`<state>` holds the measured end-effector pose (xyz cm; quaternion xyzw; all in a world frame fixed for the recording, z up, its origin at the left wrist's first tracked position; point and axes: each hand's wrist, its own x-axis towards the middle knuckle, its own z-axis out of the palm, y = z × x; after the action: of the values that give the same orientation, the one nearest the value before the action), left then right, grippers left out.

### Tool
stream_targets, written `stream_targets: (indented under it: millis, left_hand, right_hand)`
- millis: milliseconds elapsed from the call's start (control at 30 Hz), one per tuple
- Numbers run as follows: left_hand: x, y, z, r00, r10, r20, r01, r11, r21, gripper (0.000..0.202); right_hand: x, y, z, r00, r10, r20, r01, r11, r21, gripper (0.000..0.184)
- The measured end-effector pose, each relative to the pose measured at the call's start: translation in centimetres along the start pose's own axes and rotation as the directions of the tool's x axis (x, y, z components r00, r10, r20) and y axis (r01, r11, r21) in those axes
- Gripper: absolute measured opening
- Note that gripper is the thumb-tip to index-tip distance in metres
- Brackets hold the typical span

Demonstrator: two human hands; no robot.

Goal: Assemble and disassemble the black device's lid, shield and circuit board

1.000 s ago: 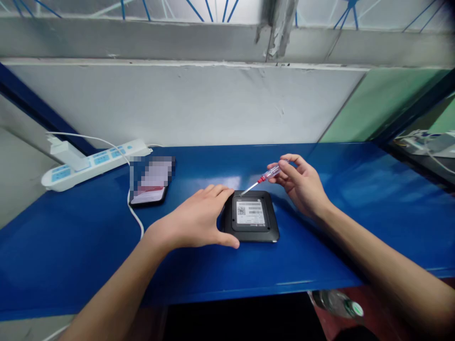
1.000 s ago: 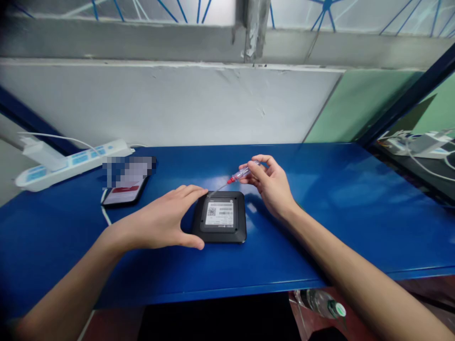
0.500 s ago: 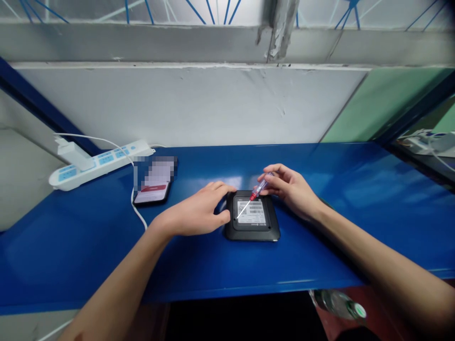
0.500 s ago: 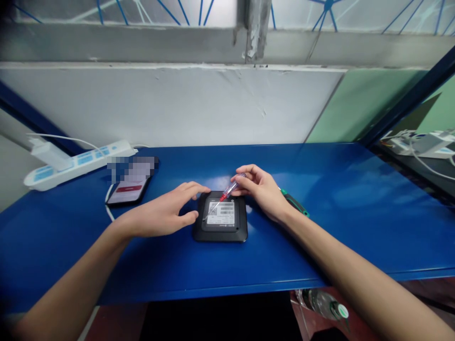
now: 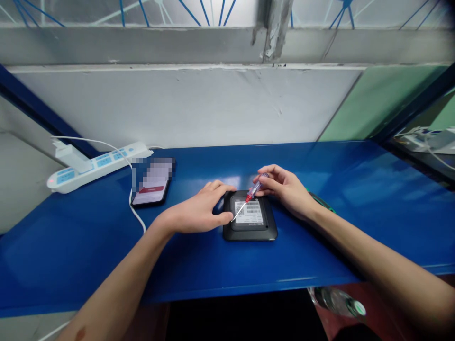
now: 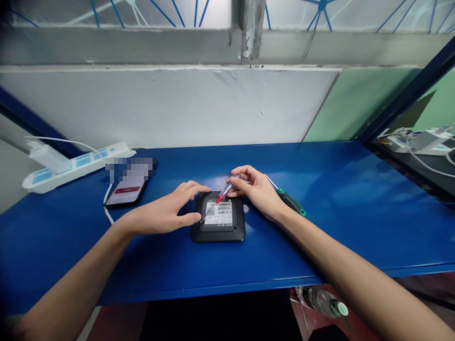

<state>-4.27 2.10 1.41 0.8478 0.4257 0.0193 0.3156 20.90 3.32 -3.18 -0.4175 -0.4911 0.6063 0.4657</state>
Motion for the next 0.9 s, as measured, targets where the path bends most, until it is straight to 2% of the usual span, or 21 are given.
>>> stream_targets:
  millis: [900]
  left_hand:
    - [-0.20, -0.07, -0.24, 1.000, 0.022, 0.018, -0.022, 1.000, -0.002, 0.068]
  right_hand:
    - [-0.04, -0.07, 0.22, 1.000, 0.024, -0.002, -0.024, 0.999, -0.022, 0.030]
